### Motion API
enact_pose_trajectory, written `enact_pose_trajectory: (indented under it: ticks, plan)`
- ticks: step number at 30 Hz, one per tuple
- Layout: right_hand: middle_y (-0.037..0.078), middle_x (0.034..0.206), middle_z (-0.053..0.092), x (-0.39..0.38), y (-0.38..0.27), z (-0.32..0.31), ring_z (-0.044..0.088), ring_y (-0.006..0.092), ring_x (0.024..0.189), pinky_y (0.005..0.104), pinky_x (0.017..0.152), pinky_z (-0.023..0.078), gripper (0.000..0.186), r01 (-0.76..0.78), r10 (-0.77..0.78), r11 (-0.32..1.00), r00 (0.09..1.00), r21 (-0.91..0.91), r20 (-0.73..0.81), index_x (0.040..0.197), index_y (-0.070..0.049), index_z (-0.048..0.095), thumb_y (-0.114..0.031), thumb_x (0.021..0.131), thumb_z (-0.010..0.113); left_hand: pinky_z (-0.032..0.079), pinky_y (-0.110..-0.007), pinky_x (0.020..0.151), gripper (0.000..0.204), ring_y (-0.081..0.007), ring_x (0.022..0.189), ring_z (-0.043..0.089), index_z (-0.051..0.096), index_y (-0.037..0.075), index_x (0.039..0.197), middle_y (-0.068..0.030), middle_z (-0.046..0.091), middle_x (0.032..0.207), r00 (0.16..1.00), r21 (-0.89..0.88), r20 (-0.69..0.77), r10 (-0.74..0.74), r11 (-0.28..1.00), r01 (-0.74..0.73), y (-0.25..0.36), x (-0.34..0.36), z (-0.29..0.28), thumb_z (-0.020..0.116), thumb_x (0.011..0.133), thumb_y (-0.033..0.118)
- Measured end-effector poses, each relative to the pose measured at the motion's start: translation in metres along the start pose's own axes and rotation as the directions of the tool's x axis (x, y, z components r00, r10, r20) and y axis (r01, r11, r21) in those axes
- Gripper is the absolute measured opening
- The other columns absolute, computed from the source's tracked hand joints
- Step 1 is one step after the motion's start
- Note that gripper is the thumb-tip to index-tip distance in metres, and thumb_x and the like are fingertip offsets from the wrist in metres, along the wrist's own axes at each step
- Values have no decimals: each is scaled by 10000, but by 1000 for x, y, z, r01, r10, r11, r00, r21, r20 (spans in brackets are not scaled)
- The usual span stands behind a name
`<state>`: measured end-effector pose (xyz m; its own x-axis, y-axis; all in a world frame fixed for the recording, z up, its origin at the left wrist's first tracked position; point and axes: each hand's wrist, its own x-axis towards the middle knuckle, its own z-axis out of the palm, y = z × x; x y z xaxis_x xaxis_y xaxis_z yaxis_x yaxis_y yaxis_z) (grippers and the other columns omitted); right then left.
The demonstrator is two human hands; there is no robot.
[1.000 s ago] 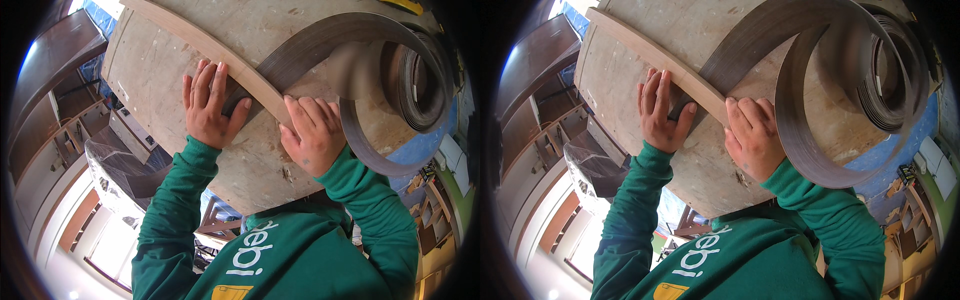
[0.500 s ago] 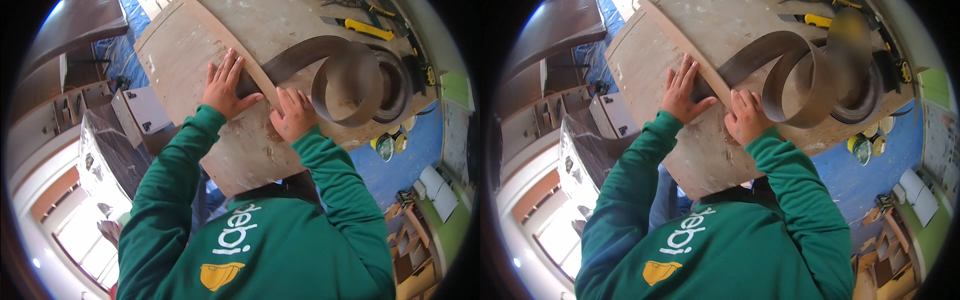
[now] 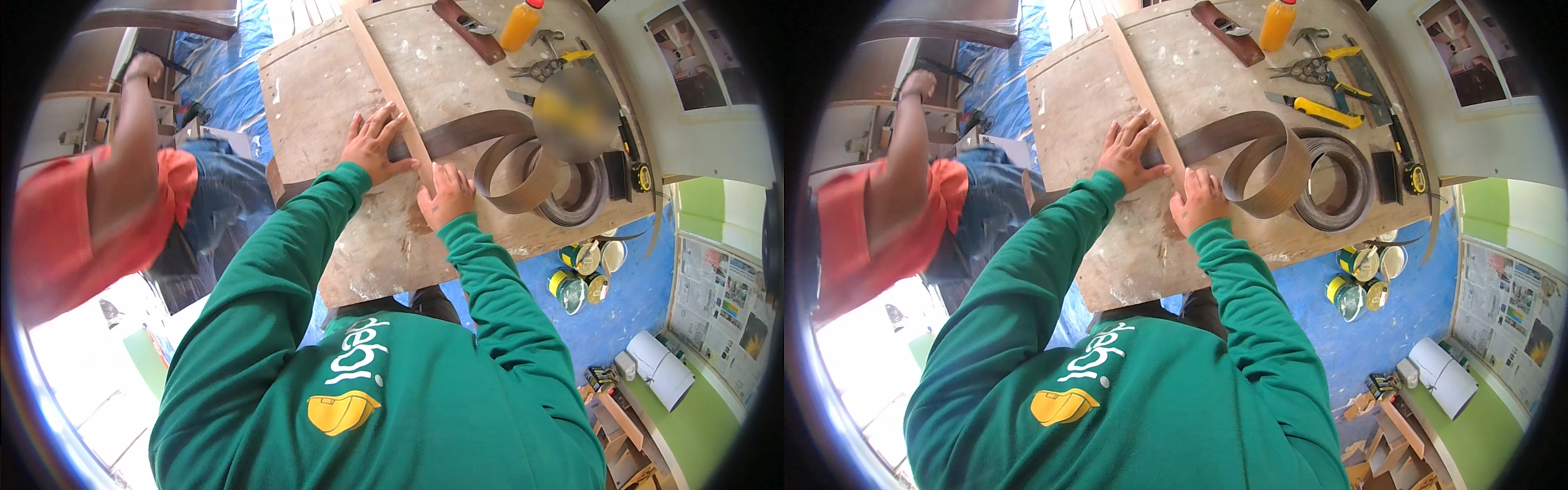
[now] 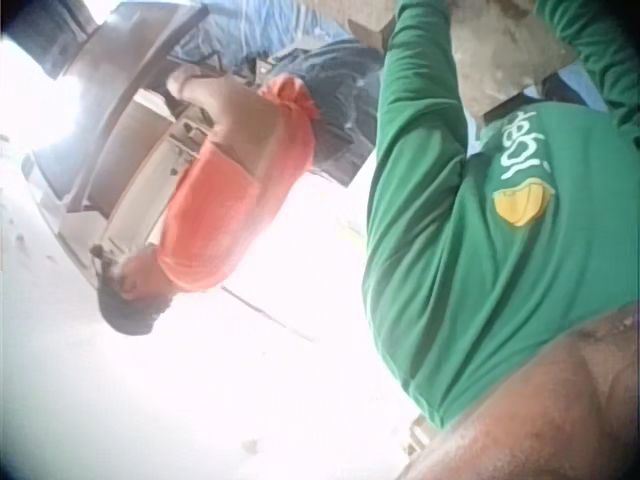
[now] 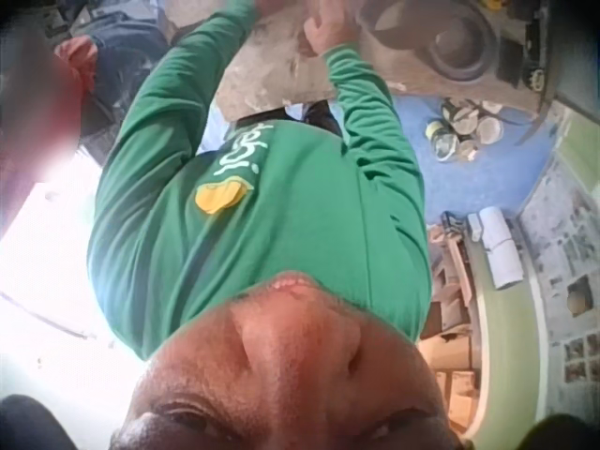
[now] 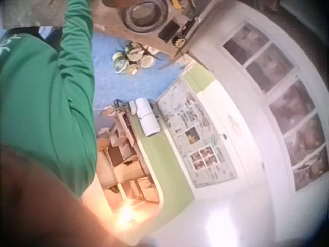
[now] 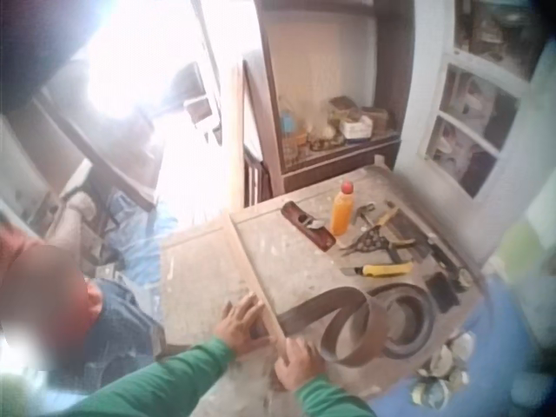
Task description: The person measures and marks a flexible edge banding strip on a workbench, then uses a utility knife to cut a segment. The person carries the cut piece to a wooden cabinet and fits it along the curved top edge of a shelf opening.
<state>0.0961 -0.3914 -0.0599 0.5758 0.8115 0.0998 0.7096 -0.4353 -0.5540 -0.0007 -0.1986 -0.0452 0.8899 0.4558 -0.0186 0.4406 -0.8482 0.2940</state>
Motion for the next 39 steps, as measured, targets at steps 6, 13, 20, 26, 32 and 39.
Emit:
enact_pose_trajectory:
  ticks: [6, 13, 20, 26, 32, 39]
  plan:
    - [107, 1102, 612, -1, 0, 1, 602, 311, 1045, 480, 870, 440, 489, 1, -1, 1000, 1000, -4, 1, 1217, -41, 645, -255, 783, 717, 84, -545, 1269, 1029, -249, 1543, 251, 388, 184, 1567, -79, 263, 1667, 1000, 11, -1, -2, 1000, 2, 1, 0, -1, 626, 785, 808]
    - [106, 1080, 607, 0, 0, 0, 601, 311, 1043, 474, 856, 436, 498, 6, -6, 1000, 1000, -1, 3, 1220, -37, 632, -254, 780, 715, 111, -528, 1272, 989, -272, 1516, 306, 404, 166, 1555, -92, 289, 1650, 1000, -3, -20, 11, 1000, -11, 3, 0, -4, 705, 790, 717]
    - [129, 1071, 609, 0, -2, 0, 602, 341, 1021, 477, 861, 484, 464, 25, -24, 1000, 999, 5, -35, 1180, -27, 628, -223, 765, 701, 128, -548, 1263, 1078, -284, 1523, 293, 365, 140, 1573, -101, 262, 1661, 1000, 17, 1, 14, 1000, -14, 7, 0, -7, 714, 755, 749]
    - [110, 1069, 612, 0, -4, -1, 608, 333, 1021, 476, 850, 514, 404, 26, -26, 1000, 996, 1, -85, 1129, -45, 632, -214, 769, 701, 135, -582, 1251, 1282, -294, 1561, 200, 213, 108, 1626, -99, 126, 1712, 969, 53, 218, -117, 993, 108, 29, 4, -27, 719, 684, 816]
    - [85, 1076, 589, -1, -3, -2, 615, 311, 1045, 498, 835, 512, 324, 6, -5, 1000, 997, 6, -78, 1085, -82, 598, -230, 815, 701, 157, -575, 1249, 1430, -306, 1577, 132, 86, 49, 1636, -125, 62, 1721, 915, 127, 353, -194, 979, 159, 47, 15, -45, 762, 633, 814]
    - [105, 1119, 578, -10, -13, -22, 596, 315, 1097, 494, 922, 472, 433, -47, 49, 998, 997, -49, 52, 1197, -75, 575, -277, 846, 728, 175, -572, 1244, 1517, -343, 1580, 90, 72, -28, 1615, -208, 71, 1703, 821, 251, 492, -288, 951, 183, 67, 32, -58, 777, 583, 833]
